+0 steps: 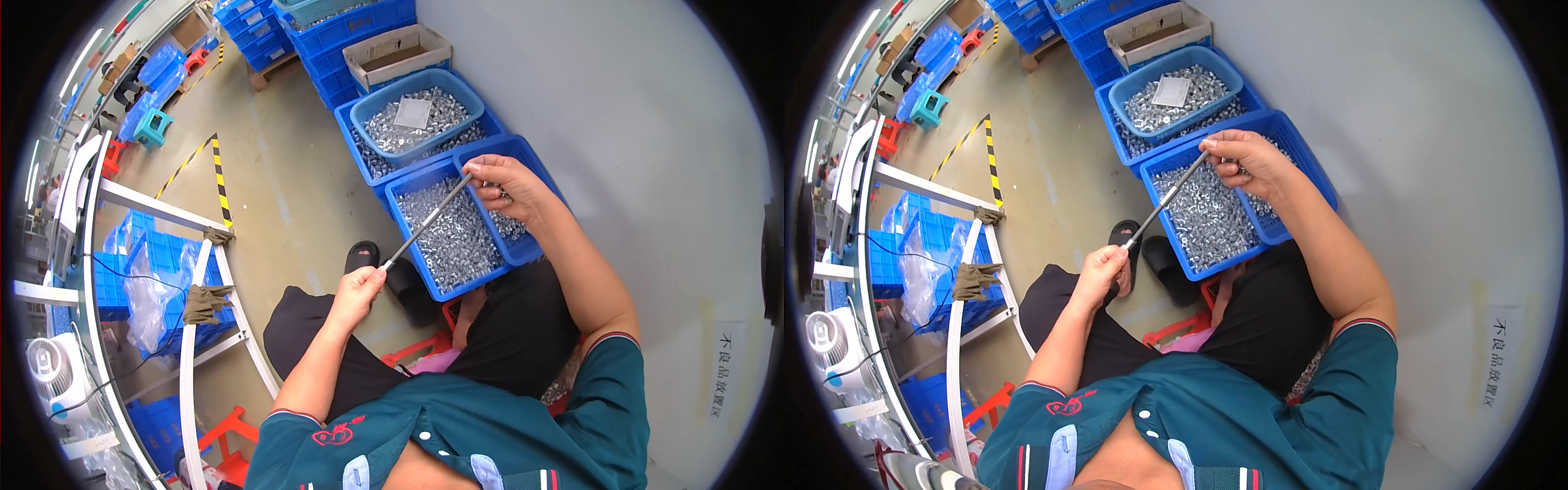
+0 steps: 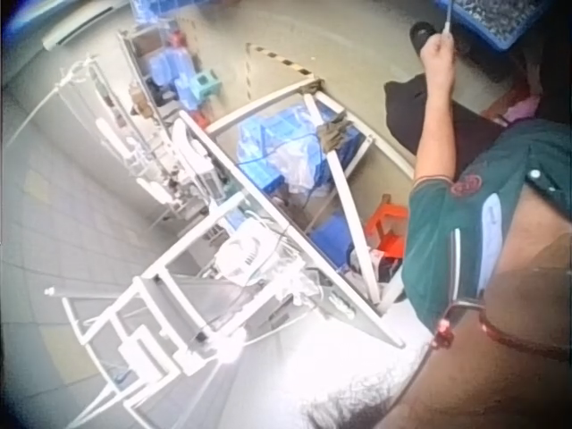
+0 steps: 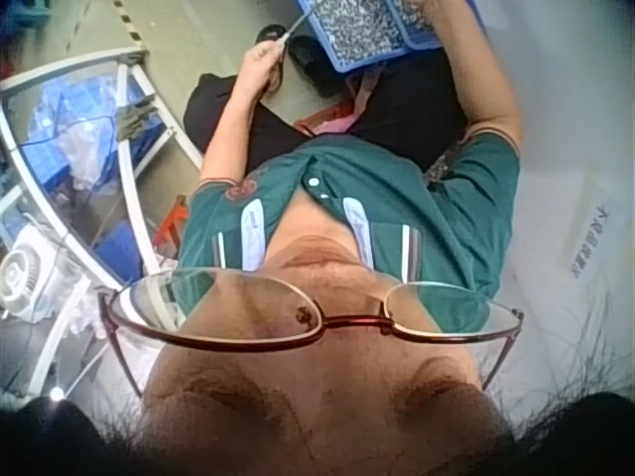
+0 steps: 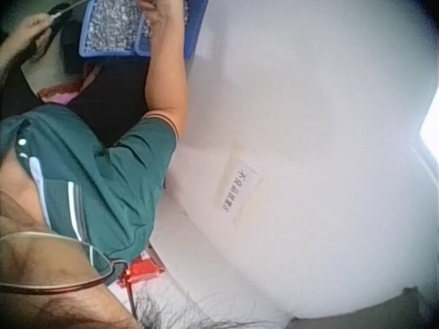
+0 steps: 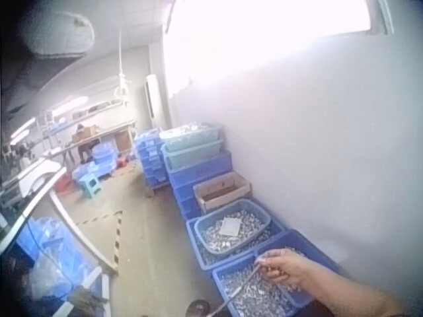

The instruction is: Manually threading small metal components onto a long metal rod.

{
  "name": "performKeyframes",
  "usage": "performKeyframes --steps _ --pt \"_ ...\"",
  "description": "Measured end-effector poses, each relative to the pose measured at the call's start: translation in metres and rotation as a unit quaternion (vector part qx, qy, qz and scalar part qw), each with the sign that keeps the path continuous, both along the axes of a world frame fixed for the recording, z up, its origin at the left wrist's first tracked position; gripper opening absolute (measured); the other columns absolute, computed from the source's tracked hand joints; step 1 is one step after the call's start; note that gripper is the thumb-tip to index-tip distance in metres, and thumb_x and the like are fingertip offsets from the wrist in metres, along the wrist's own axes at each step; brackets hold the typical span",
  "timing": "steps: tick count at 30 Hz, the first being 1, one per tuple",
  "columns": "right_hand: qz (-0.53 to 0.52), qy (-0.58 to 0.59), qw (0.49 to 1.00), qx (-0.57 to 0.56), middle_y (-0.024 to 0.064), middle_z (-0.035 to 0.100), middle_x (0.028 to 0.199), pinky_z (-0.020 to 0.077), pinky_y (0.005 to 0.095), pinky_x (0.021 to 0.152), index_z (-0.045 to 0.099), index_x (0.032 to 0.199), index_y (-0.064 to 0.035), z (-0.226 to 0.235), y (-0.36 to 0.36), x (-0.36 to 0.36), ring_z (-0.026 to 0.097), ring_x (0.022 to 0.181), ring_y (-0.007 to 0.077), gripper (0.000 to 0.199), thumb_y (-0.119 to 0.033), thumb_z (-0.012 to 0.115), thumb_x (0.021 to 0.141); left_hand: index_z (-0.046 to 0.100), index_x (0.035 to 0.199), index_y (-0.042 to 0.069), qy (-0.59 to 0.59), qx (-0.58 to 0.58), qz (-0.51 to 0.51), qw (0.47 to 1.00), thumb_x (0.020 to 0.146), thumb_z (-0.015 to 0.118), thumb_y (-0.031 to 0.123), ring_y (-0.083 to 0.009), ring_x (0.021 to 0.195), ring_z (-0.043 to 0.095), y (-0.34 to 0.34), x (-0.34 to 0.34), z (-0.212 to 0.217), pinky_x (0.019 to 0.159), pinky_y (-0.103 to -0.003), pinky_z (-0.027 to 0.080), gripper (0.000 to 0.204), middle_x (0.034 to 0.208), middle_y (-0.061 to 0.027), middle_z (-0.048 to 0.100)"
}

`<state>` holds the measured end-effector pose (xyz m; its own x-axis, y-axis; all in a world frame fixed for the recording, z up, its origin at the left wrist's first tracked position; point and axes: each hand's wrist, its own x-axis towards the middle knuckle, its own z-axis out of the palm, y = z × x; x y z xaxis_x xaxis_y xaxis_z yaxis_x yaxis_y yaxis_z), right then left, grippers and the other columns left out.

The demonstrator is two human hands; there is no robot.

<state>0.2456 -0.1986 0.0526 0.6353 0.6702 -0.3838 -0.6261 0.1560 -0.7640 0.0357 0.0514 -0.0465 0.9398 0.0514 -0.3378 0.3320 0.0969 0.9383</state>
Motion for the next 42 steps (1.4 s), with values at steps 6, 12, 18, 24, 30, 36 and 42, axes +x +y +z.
performKeyframes --steps 6,12,18,24,30,36,42 --pt "0.016 -0.097 0.986 -0.133 -0.0026 0.047 0.065 0.0255 0.0146 0.037 0.059 0.091 -0.0003 0.006 0.000 0.001 0.038 0.049 0.0025 0.016 -0.013 0.064 0.082 0.046 0.062 0.005 -0.028 0.147 0.048 0.988 0.089 0.057 0.026 -0.0033 0.052 0.031 -0.001 0.001 0.005 0.046 -0.023 0.027 0.036 0.054 0.0070 0.034" --pt "0.107 -0.056 0.986 -0.111 -0.0013 0.047 0.066 0.0251 0.0141 0.036 0.058 0.097 -0.0002 0.006 0.018 -0.013 0.037 0.048 0.0024 0.017 -0.014 0.057 0.087 0.046 0.062 0.005 -0.028 0.081 0.052 0.995 0.090 0.055 0.026 -0.0034 0.054 0.031 -0.011 0.010 0.014 0.047 -0.023 0.027 0.036 0.056 0.0062 0.036" --pt "0.041 0.092 0.993 -0.057 0.0043 0.050 0.075 0.0254 0.0134 0.034 0.051 0.105 0.0026 -0.002 0.005 -0.003 0.038 0.049 0.0027 0.023 -0.015 0.047 0.091 0.047 0.063 0.007 -0.027 -0.006 0.040 0.999 0.091 0.053 0.026 -0.0033 0.055 0.033 -0.016 0.016 0.035 0.049 -0.021 0.027 0.035 0.059 0.0059 0.040" --pt "-0.003 0.079 0.996 -0.035 0.0070 0.052 0.076 0.0278 0.0152 0.034 0.050 0.106 0.0030 0.001 0.008 -0.006 0.039 0.048 0.0042 0.021 -0.010 0.045 0.089 0.048 0.064 0.008 0.006 -0.027 0.037 0.999 0.091 0.052 0.027 -0.0032 0.055 0.033 -0.012 0.010 0.035 0.049 -0.020 0.026 0.033 0.060 0.0058 0.041" --pt "0.013 0.050 0.996 0.074 0.0049 0.053 0.073 0.0293 0.0161 0.034 0.049 0.091 -0.0029 -0.004 0.004 0.002 0.040 0.045 0.0041 0.012 -0.014 0.048 0.091 0.047 0.062 0.009 -0.006 0.017 0.034 0.999 0.091 0.053 0.029 -0.0027 0.053 0.030 -0.005 0.005 0.021 0.048 -0.021 0.025 0.035 0.058 0.0077 0.038" --pt "-0.022 0.059 0.991 0.119 -0.0011 0.044 0.070 0.0273 0.0148 0.036 0.054 0.106 -0.0061 -0.001 0.010 -0.002 0.036 0.049 0.0025 0.022 -0.023 0.051 0.092 0.047 0.064 0.007 -0.039 0.026 0.037 0.998 0.091 0.053 0.028 -0.0026 0.045 0.031 0.000 0.003 0.016 0.042 -0.021 0.024 0.035 0.053 0.0068 0.038" --pt "-0.038 0.099 0.987 0.121 -0.0007 0.045 0.071 0.0291 0.0155 0.038 0.053 0.108 -0.0034 -0.001 0.016 -0.007 0.037 0.051 0.0028 0.024 -0.020 0.052 0.091 0.050 0.063 0.007 -0.006 0.030 0.038 0.999 0.090 0.055 0.030 -0.0025 0.053 0.032 -0.005 0.002 0.021 0.048 -0.021 0.027 0.036 0.058 0.0077 0.039"
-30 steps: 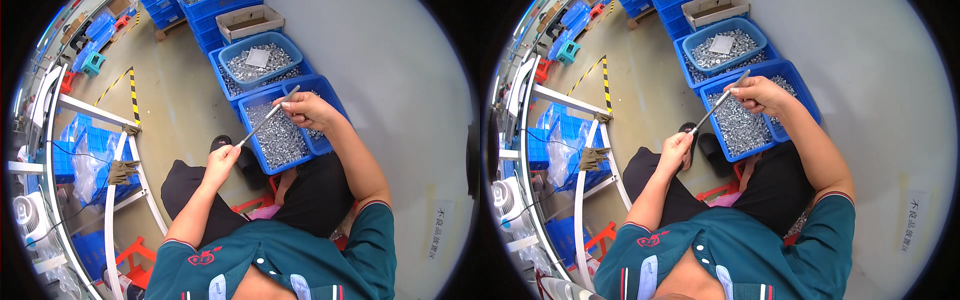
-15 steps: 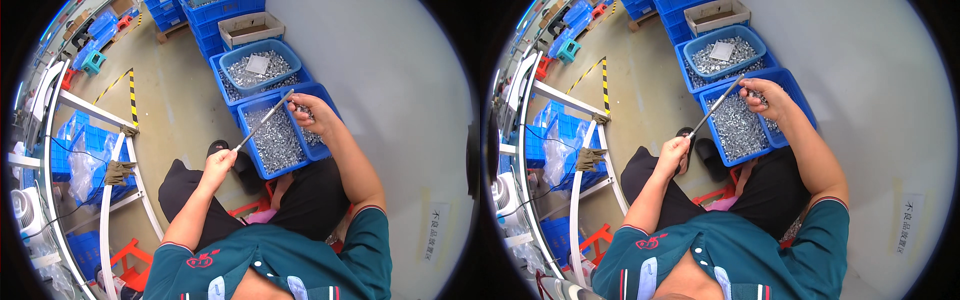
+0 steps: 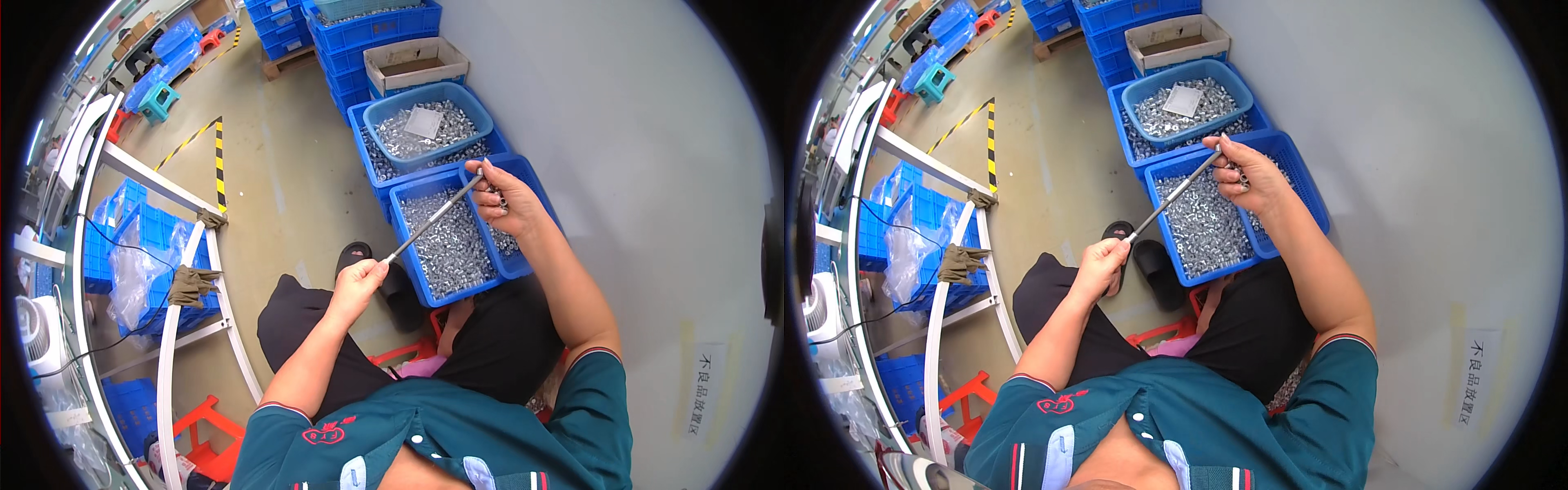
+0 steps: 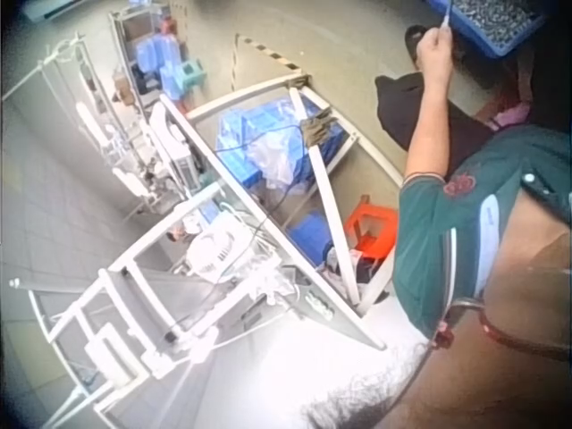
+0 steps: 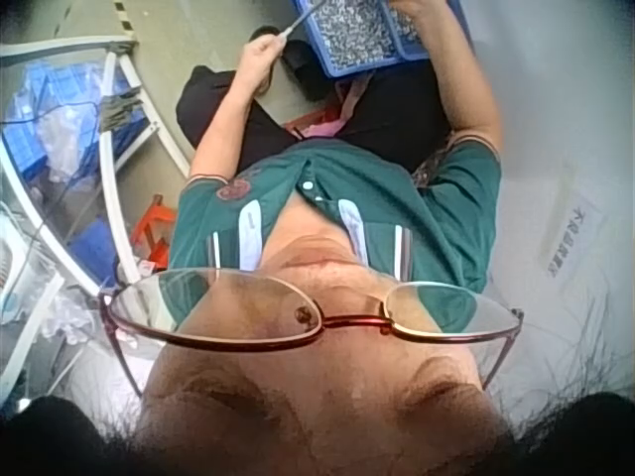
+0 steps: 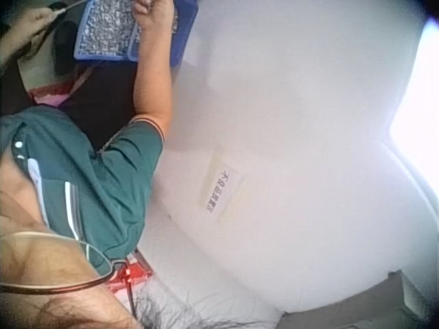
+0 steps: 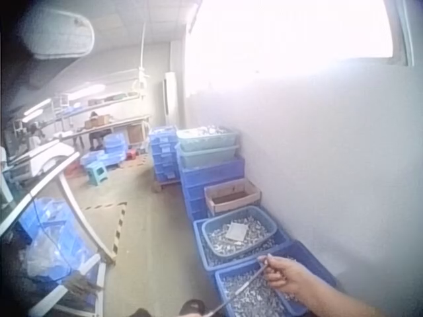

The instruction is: Manually threading small metal components onto a long metal rod.

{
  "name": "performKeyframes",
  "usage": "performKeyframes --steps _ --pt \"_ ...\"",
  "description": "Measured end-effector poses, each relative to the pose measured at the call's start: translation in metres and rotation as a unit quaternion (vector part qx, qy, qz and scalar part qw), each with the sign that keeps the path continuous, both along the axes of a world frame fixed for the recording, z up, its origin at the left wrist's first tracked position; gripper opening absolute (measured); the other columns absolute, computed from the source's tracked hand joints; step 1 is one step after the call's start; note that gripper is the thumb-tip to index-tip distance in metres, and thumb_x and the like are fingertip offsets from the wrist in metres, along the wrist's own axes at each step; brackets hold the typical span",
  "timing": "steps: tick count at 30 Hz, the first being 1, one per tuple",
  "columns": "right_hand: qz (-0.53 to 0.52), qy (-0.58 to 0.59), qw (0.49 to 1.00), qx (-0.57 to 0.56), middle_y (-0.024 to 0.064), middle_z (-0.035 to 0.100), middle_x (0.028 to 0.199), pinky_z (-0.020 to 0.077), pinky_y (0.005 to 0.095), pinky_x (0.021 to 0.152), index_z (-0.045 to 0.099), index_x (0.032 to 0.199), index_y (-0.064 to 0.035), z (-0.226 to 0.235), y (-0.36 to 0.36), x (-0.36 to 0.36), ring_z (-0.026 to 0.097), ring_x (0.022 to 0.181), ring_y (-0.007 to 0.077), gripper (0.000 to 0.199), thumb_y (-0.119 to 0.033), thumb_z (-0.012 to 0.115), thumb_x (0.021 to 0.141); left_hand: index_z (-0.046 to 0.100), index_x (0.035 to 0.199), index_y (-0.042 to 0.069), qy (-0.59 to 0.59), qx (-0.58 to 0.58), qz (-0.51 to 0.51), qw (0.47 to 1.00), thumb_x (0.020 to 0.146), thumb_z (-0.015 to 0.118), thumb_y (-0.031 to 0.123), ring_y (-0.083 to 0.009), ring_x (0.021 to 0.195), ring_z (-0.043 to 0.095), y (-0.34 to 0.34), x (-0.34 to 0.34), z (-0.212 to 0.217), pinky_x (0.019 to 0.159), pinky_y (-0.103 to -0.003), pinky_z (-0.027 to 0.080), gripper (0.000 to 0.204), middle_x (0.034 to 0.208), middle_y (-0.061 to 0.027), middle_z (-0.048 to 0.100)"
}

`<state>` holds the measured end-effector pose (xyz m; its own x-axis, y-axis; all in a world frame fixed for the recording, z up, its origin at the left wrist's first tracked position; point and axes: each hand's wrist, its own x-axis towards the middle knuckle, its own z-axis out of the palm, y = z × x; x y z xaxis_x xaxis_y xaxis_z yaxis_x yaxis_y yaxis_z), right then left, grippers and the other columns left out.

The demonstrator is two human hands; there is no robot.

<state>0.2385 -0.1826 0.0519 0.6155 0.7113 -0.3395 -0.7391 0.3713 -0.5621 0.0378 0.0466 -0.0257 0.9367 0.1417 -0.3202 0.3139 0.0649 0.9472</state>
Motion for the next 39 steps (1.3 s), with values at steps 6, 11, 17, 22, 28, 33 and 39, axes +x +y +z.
performKeyframes --steps 6,11,17,22,28,33,39 --pt "0.003 -0.116 0.992 -0.057 -0.0014 0.045 0.070 0.0291 0.0151 0.038 0.055 0.104 0.0000 0.007 -0.002 0.002 0.038 0.050 0.0030 0.022 -0.017 0.052 0.091 0.051 0.062 0.007 0.011 -0.021 0.003 1.000 0.090 0.055 0.030 -0.0024 0.053 0.034 -0.003 0.002 0.001 0.048 -0.021 0.028 0.036 0.057 0.0071 0.041" --pt "-0.027 -0.256 0.954 -0.156 -0.0026 0.044 0.068 0.0280 0.0160 0.040 0.057 0.101 -0.0005 0.019 0.002 -0.001 0.037 0.050 0.0026 0.022 -0.019 0.052 0.091 0.045 0.064 0.012 0.006 -0.063 -0.020 0.998 0.091 0.052 0.034 -0.0018 0.038 0.021 -0.010 0.007 0.011 0.034 -0.020 0.014 0.036 0.050 0.0088 0.031" --pt "-0.010 -0.270 0.946 -0.176 -0.0029 0.044 0.064 0.0267 0.0169 0.040 0.058 0.101 -0.0001 0.017 0.021 -0.022 0.036 0.047 0.0030 0.022 -0.019 0.053 0.091 0.041 0.062 0.014 0.078 -0.129 -0.048 0.987 0.090 0.050 0.044 -0.0015 0.040 0.019 -0.017 0.014 0.024 0.037 -0.020 0.014 0.042 0.050 0.0091 0.029" --pt "0.127 -0.259 0.922 -0.257 -0.0038 0.043 0.063 0.0261 0.0182 0.040 0.060 0.106 -0.0007 0.011 0.041 -0.046 0.038 0.048 0.0035 0.025 -0.019 0.054 0.090 0.040 0.062 0.014 0.075 -0.147 -0.026 0.986 0.089 0.051 0.047 -0.0021 0.040 0.017 -0.024 0.023 0.031 0.039 -0.020 0.013 0.044 0.049 0.0091 0.027" --pt "0.190 -0.160 0.944 -0.216 -0.0028 0.045 0.067 0.0222 0.0158 0.038 0.056 0.111 -0.0022 0.009 0.042 -0.041 0.035 0.047 0.0026 0.029 -0.022 0.054 0.091 0.041 0.062 0.014 0.075 -0.134 -0.004 0.988 0.088 0.051 0.047 -0.0021 0.039 0.017 -0.025 0.026 0.030 0.038 -0.020 0.013 0.044 0.048 0.0089 0.027" --pt "0.182 -0.011 0.974 -0.133 0.0024 0.049 0.073 0.0241 0.0132 0.033 0.053 0.092 -0.0010 -0.013 0.024 -0.010 0.038 0.048 0.0026 0.017 -0.018 0.049 0.091 0.041 0.062 0.013 0.089 -0.129 0.019 0.987 0.088 0.051 0.047 -0.0022 0.039 0.017 -0.018 0.022 0.022 0.037 -0.020 0.013 0.044 0.048 0.0089 0.027" --pt "0.126 0.033 0.973 -0.188 0.0060 0.055 0.075 0.0350 0.0147 0.033 0.053 0.084 -0.0028 -0.030 0.013 0.009 0.052 0.057 0.0098 0.019 -0.019 0.046 0.091 0.041 0.062 0.013 0.076 -0.137 0.025 0.987 0.089 0.053 0.044 -0.0018 0.038 0.016 -0.014 0.016 0.018 0.037 -0.020 0.012 0.042 0.048 0.0096 0.027"
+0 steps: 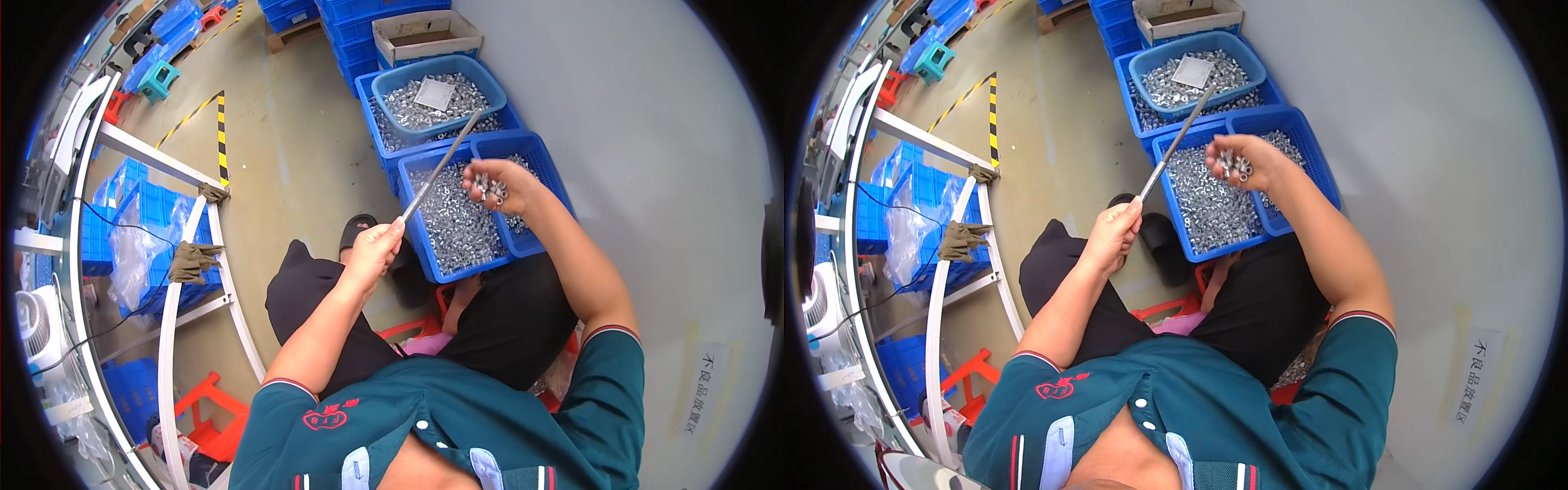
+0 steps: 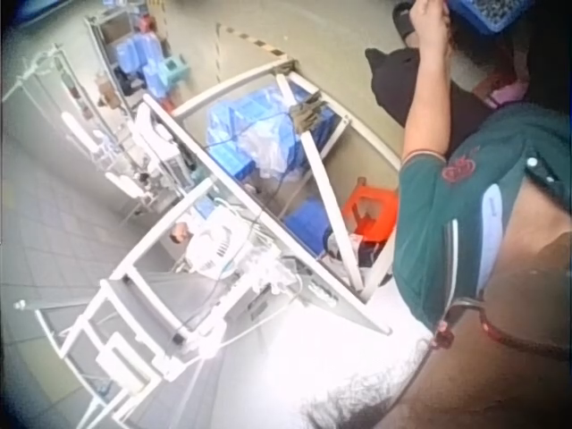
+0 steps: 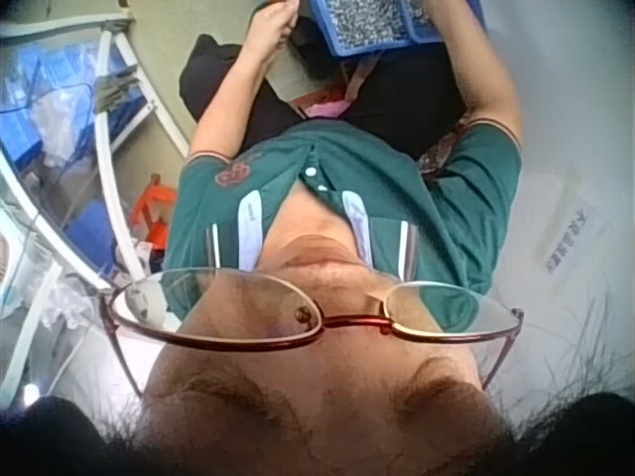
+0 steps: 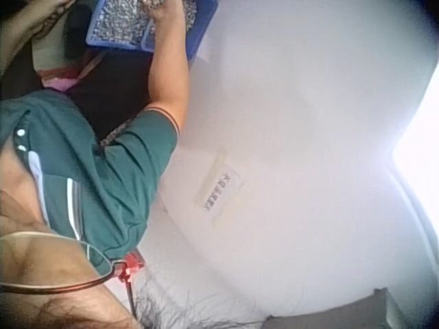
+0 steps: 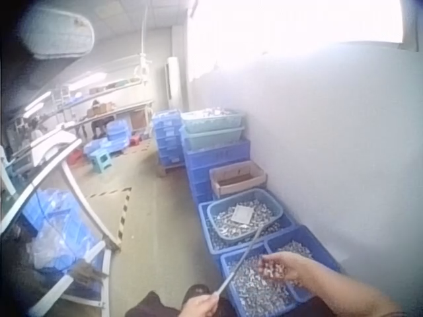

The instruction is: Manually threading small metal components onto a long metal rod.

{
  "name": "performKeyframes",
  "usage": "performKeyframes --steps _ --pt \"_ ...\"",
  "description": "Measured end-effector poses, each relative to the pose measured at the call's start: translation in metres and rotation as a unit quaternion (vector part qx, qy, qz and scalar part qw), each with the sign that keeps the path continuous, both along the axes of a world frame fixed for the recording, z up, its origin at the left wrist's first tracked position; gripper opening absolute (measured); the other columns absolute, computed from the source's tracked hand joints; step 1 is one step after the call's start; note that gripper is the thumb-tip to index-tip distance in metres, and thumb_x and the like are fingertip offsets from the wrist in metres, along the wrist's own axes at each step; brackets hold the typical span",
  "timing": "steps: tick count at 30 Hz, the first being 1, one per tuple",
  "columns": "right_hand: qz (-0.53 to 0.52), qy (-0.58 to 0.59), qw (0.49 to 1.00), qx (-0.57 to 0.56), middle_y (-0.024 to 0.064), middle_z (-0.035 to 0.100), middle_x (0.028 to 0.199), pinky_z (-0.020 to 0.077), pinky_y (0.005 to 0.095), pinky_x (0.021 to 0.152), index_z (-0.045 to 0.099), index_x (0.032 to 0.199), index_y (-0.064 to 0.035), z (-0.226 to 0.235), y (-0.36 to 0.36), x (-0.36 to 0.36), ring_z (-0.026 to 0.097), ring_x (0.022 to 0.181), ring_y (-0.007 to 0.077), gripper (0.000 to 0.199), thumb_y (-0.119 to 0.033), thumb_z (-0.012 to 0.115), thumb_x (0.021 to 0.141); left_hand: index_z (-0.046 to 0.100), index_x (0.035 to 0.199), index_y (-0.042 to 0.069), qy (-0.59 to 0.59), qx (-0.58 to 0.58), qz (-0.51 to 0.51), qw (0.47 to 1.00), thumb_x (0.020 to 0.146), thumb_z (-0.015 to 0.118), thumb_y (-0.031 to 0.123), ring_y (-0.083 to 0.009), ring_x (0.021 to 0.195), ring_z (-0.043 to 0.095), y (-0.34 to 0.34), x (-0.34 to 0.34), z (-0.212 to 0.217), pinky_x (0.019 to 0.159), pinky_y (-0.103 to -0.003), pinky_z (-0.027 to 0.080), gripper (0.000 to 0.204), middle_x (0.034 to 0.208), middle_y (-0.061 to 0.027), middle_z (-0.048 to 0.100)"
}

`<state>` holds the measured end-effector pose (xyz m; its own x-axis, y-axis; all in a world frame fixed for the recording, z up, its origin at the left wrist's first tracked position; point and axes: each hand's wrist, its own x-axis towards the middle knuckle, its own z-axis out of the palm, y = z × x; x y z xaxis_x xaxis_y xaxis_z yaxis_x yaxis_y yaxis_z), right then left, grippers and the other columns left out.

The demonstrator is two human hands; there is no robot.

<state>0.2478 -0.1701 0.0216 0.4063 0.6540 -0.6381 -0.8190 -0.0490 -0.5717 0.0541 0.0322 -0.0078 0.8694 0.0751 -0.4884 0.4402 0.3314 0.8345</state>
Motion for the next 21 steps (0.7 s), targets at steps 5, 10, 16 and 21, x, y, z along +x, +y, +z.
performKeyframes --steps 5,10,16,21 --pt "0.001 0.005 1.000 -0.023 0.0049 0.056 0.074 0.0346 0.0152 0.035 0.053 0.087 -0.0028 -0.006 -0.008 0.009 0.052 0.058 0.0081 0.013 -0.015 0.049 0.089 0.041 0.062 0.013 0.001 -0.006 0.005 1.000 0.089 0.052 0.043 -0.0015 0.037 0.015 0.002 -0.002 -0.001 0.036 -0.020 0.011 0.042 0.047 0.0100 0.027" --pt "-0.026 -0.036 0.996 -0.074 0.0065 0.055 0.082 0.0321 0.0144 0.034 0.050 0.097 -0.0010 -0.002 -0.010 0.008 0.049 0.056 0.0054 0.015 -0.006 0.056 0.084 0.041 0.062 0.013 -0.008 0.013 0.002 1.000 0.090 0.052 0.042 -0.0011 0.036 0.016 0.004 -0.004 -0.002 0.035 -0.019 0.011 0.042 0.047 0.0102 0.026" --pt "-0.044 -0.053 0.997 0.033 0.0030 0.051 0.077 0.0264 0.0127 0.033 0.049 0.100 -0.0024 0.008 -0.015 0.012 0.038 0.048 0.0015 0.016 -0.014 0.052 0.090 0.045 0.061 0.013 -0.021 0.038 -0.008 0.999 0.089 0.053 0.040 -0.0022 0.046 0.026 0.011 -0.010 -0.002 0.043 -0.020 0.019 0.040 0.053 0.0084 0.034" --pt "-0.050 -0.058 0.992 0.100 0.0015 0.050 0.072 0.0277 0.0144 0.033 0.050 0.099 -0.0038 0.014 -0.018 0.009 0.037 0.047 0.0022 0.022 -0.025 0.047 0.094 0.046 0.057 0.011 -0.026 0.109 -0.019 0.994 0.089 0.055 0.037 -0.0029 0.050 0.031 0.014 -0.015 -0.013 0.046 -0.022 0.024 0.042 0.054 0.0075 0.038"
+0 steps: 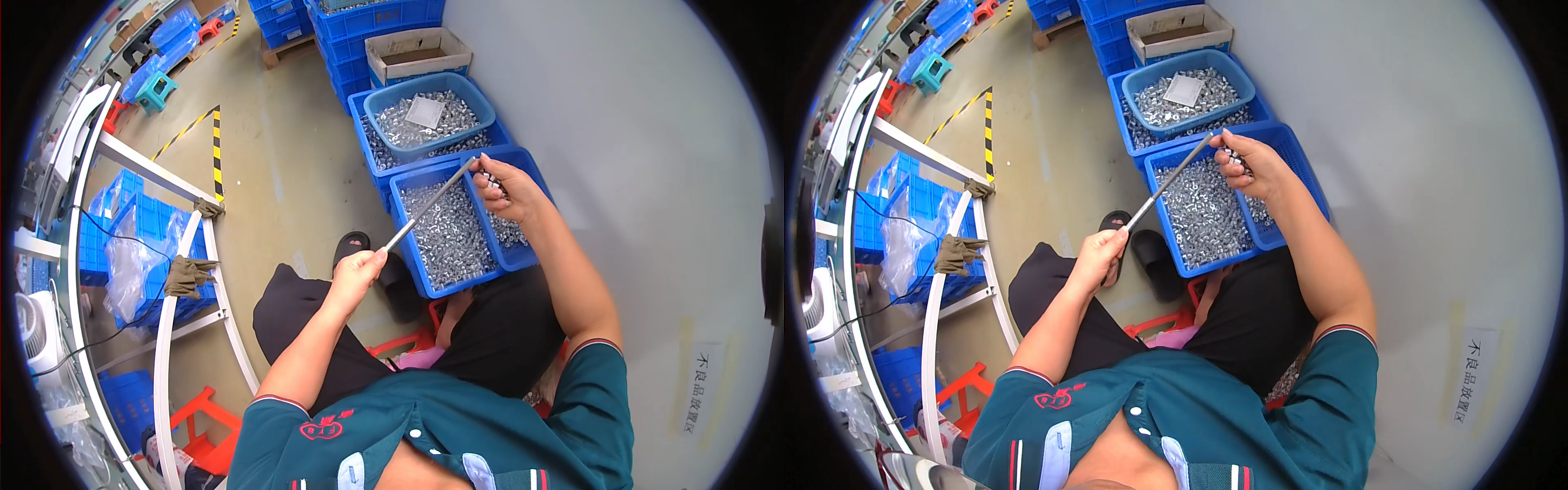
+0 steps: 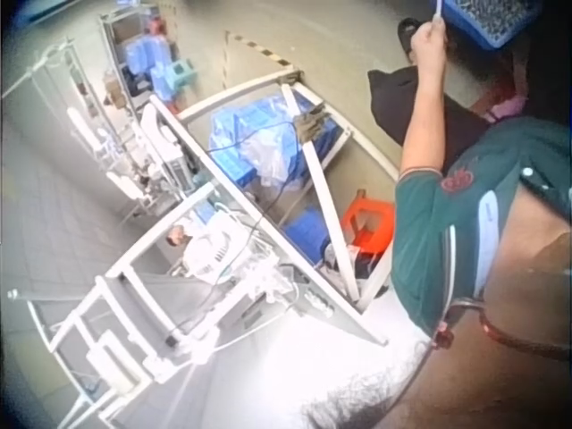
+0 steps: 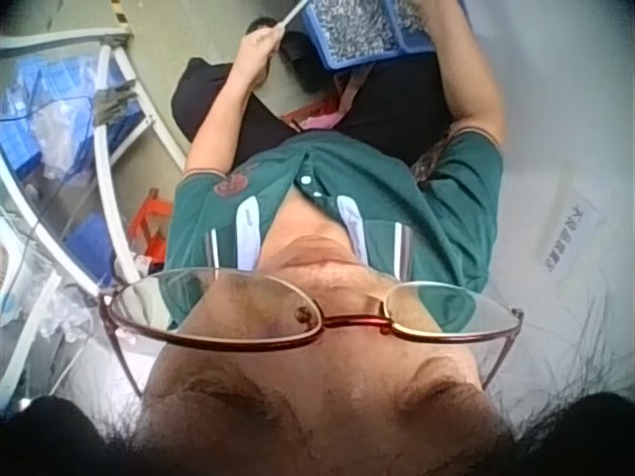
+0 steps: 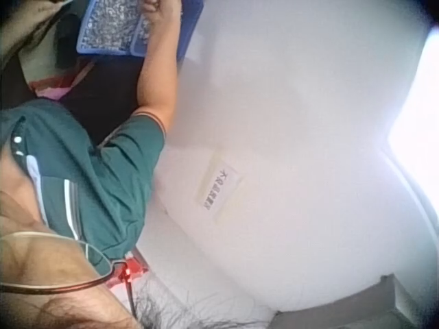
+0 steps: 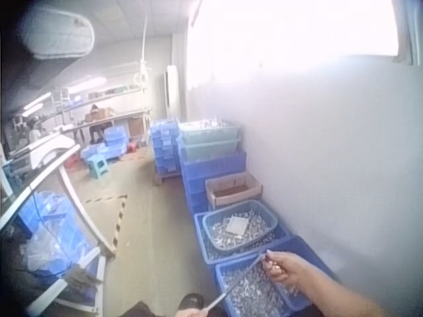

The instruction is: Manually threading small metal components onto a long metal rod.

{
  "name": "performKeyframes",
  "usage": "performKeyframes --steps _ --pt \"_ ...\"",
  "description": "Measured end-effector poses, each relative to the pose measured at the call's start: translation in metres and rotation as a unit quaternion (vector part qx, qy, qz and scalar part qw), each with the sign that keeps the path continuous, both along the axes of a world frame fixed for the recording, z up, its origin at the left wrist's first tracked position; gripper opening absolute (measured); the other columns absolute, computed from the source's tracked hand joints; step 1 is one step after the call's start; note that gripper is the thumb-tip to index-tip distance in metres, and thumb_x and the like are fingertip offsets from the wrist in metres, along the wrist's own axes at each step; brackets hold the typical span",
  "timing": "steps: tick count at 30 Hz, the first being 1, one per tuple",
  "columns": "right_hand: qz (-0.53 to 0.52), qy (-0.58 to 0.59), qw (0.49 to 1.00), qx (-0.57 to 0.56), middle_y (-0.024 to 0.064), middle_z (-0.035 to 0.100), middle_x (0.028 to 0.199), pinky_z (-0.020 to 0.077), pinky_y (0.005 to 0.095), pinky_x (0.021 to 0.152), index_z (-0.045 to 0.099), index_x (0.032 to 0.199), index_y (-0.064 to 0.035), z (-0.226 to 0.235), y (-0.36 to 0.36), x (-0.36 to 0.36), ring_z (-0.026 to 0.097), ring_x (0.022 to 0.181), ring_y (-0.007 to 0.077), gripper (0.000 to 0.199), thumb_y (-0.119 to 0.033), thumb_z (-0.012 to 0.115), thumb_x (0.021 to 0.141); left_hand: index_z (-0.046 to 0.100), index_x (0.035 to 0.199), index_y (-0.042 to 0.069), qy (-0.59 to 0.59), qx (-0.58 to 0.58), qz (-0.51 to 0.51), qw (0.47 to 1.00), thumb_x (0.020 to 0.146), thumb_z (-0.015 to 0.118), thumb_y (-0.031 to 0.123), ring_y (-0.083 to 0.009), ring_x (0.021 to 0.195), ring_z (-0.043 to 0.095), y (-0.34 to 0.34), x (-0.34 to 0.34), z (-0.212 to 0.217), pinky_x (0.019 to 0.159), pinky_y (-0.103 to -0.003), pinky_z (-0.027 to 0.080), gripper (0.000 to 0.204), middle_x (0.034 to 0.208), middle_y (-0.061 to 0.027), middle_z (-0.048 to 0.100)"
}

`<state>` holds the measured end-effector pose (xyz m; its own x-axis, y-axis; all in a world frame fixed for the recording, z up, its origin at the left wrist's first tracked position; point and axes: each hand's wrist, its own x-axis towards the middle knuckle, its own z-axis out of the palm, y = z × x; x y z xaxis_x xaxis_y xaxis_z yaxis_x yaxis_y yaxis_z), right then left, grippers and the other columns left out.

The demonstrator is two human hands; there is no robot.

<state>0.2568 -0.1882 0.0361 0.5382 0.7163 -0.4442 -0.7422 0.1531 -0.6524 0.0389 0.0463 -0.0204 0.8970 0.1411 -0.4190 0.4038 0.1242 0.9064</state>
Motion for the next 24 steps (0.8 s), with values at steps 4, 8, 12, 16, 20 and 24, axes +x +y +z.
performKeyframes --steps 4,8,12,16,20,24 --pt "-0.031 0.023 0.999 0.013 0.0045 0.049 0.072 0.0297 0.0157 0.034 0.050 0.103 0.0000 0.010 0.003 -0.004 0.040 0.049 0.0055 0.024 -0.021 0.042 0.095 0.046 0.057 0.009 0.003 0.031 -0.006 0.999 0.089 0.055 0.036 -0.0030 0.051 0.031 0.000 -0.002 -0.006 0.046 -0.023 0.026 0.043 0.054 0.0073 0.038" --pt "-0.038 -0.014 0.999 -0.024 0.0034 0.050 0.072 0.0279 0.0151 0.034 0.052 0.100 -0.0004 0.013 0.005 -0.004 0.038 0.048 0.0045 0.022 -0.020 0.046 0.092 0.041 0.060 0.010 -0.055 0.031 -0.012 0.998 0.091 0.053 0.032 -0.0049 0.033 0.028 0.002 -0.002 -0.018 0.032 -0.023 0.019 0.040 0.047 0.0047 0.034" --pt "-0.048 -0.028 0.998 -0.004 0.0039 0.049 0.072 0.0287 0.0154 0.035 0.050 0.099 -0.0009 0.012 0.002 -0.005 0.039 0.049 0.0045 0.016 -0.015 0.047 0.092 0.040 0.060 0.010 -0.059 0.053 -0.016 0.997 0.092 0.052 0.031 -0.0052 0.033 0.029 0.004 -0.002 -0.023 0.032 -0.023 0.021 0.040 0.047 0.0044 0.035" --pt "-0.015 -0.040 0.999 0.024 0.0027 0.048 0.071 0.0270 0.0149 0.035 0.050 0.094 -0.0040 0.009 0.001 -0.002 0.038 0.049 0.0039 0.013 -0.017 0.049 0.092 0.039 0.060 0.010 -0.069 0.052 -0.018 0.996 0.092 0.052 0.030 -0.0051 0.034 0.030 0.007 -0.002 -0.026 0.032 -0.023 0.021 0.040 0.047 0.0044 0.035" --pt "-0.016 -0.005 0.996 0.086 0.0023 0.048 0.071 0.0268 0.0148 0.035 0.050 0.095 -0.0044 0.008 -0.001 -0.003 0.038 0.049 0.0037 0.013 -0.017 0.050 0.092 0.041 0.059 0.009 -0.050 0.057 -0.015 0.997 0.091 0.054 0.033 -0.0040 0.043 0.029 0.005 -0.003 -0.018 0.039 -0.024 0.023 0.042 0.051 0.0060 0.035" --pt "-0.039 -0.011 0.998 0.042 0.0023 0.047 0.073 0.0273 0.0145 0.036 0.050 0.095 -0.0033 0.014 0.006 -0.008 0.037 0.050 0.0033 0.012 -0.015 0.049 0.092 0.041 0.057 0.008 -0.024 0.064 -0.009 0.998 0.089 0.055 0.036 -0.0031 0.053 0.028 0.005 -0.004 -0.013 0.046 -0.024 0.025 0.045 0.055 0.0080 0.033"
